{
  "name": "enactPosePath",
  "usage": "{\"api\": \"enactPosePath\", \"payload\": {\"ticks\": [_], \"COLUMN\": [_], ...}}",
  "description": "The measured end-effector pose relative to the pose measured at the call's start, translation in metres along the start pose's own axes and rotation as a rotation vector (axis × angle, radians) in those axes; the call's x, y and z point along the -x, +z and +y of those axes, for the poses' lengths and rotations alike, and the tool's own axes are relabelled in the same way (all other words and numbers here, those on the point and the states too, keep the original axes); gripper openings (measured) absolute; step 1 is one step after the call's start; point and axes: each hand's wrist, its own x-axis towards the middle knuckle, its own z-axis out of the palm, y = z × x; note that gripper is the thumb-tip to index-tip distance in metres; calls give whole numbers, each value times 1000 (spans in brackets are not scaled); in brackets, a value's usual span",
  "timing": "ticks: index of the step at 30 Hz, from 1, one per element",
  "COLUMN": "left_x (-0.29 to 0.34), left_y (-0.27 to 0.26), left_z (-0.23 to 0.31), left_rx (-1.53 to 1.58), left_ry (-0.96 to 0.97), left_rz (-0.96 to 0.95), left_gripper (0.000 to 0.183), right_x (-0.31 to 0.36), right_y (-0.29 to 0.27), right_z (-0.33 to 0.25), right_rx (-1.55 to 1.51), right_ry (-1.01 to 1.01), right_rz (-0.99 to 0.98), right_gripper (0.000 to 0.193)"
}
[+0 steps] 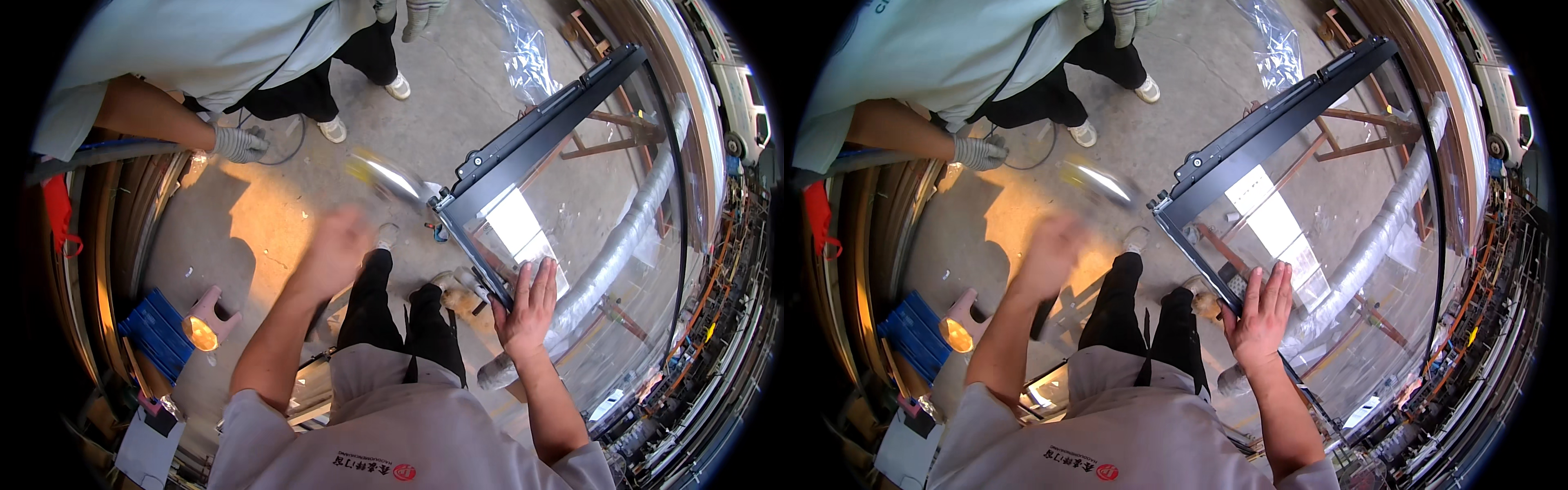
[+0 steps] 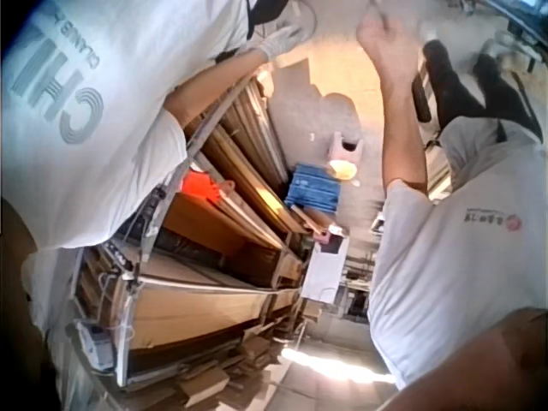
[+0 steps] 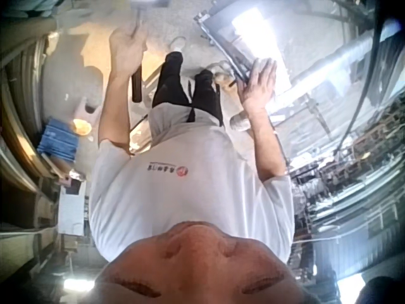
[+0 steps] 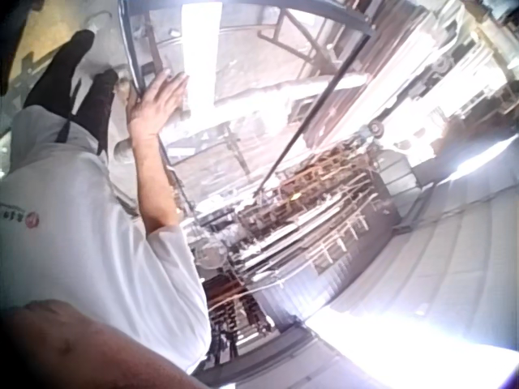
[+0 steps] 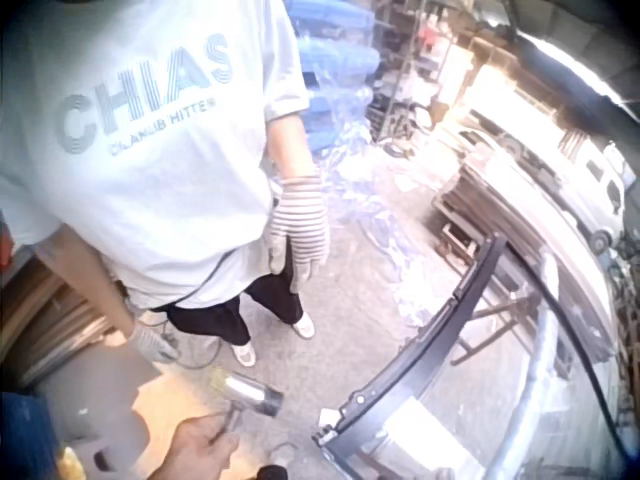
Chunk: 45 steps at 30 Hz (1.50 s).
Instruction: The person manipulates large glass panels with black frames, uses a yellow hammer to tap a frame section into place, and refers to a checklist.
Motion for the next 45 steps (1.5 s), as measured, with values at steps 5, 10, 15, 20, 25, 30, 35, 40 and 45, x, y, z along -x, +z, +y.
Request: {"api": "enactPosePath", "payload": {"ticks": [5, 10, 15, 20, 25, 30, 35, 40, 45], "left_x": [-8, 6, 0, 14, 16, 46, 121, 208, 269], "left_y": [-14, 7, -8, 7, 21, 106, 231, 321, 441], "left_z": [17, 0, 10, 10, 42, 76, 96, 121, 83], "left_rx": [93, -138, 166, 82, 119, 258, 170, -130, -380], "left_ry": [-30, 55, -58, -61, 38, 236, 497, 941, 1389], "left_rz": [14, -140, 119, -104, 76, -244, -818, -1372, -1634], "left_gripper": [16, 14, 15, 11, 9, 9, 14, 11, 24], "right_x": [-1, -1, 3, 3, 13, 58, 142, 260, 368], "right_y": [-4, -4, -6, -2, -15, -44, -93, -98, -43], "right_z": [2, 0, -1, -4, 4, -38, -48, -36, -48], "right_rx": [-16, -22, -27, -56, -241, -663, -1554, -1312, -1366], "right_ry": [10, 27, 37, 44, 192, 196, 723, 852, 1395], "right_rz": [-3, 3, -11, 5, -8, 187, 346, 893, 1443], "right_gripper": [86, 86, 87, 80, 78, 78, 65, 46, 23]}}
